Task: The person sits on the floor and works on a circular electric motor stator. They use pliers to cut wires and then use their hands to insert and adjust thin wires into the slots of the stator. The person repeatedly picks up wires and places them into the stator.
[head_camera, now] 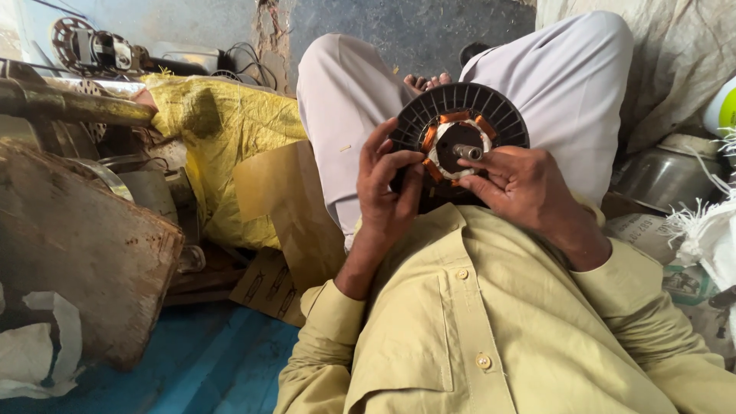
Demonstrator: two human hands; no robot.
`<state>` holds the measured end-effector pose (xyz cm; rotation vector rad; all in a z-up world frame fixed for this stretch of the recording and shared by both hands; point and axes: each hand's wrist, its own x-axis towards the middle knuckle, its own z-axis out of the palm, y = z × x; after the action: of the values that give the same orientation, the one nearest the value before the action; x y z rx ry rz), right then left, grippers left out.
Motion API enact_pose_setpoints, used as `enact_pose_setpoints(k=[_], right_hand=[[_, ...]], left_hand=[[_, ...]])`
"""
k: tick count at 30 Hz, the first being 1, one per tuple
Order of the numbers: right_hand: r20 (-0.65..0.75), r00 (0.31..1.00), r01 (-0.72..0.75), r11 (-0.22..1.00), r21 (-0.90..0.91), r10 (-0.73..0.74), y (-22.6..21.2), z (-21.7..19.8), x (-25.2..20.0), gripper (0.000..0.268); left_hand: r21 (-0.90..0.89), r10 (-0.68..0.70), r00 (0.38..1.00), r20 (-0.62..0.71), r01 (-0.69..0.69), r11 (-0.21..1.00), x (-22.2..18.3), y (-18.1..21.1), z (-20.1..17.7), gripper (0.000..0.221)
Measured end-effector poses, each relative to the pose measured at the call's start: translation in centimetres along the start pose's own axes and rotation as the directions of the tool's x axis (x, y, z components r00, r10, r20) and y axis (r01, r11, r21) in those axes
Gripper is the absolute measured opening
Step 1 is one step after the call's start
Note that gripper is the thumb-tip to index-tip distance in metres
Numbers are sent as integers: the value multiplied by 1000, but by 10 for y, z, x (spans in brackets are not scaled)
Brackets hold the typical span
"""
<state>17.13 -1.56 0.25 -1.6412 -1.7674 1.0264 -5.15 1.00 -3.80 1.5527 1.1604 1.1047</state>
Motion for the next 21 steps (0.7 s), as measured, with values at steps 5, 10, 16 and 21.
enact_pose_setpoints(k=[5, 10, 16, 21], right_hand=[[-2, 999, 46, 999, -9, -46, -5, 2, 3, 23], [0, 1000, -9, 1000, 27, 9, -9, 2, 5, 22], [4, 998, 58, 998, -4, -58, -11, 2, 8, 24], [7, 1000, 9, 1000, -17, -8, -14, 6, 8, 26]], left_hand=[[136, 105, 985, 140, -124, 983, 1, 9, -1, 27], [107, 13, 983, 184, -33, 994, 5, 16, 1, 33], [384, 151, 940, 305, -266, 884, 16, 21, -3, 26], [454, 94, 893, 439, -311, 835, 25, 22, -9, 16]])
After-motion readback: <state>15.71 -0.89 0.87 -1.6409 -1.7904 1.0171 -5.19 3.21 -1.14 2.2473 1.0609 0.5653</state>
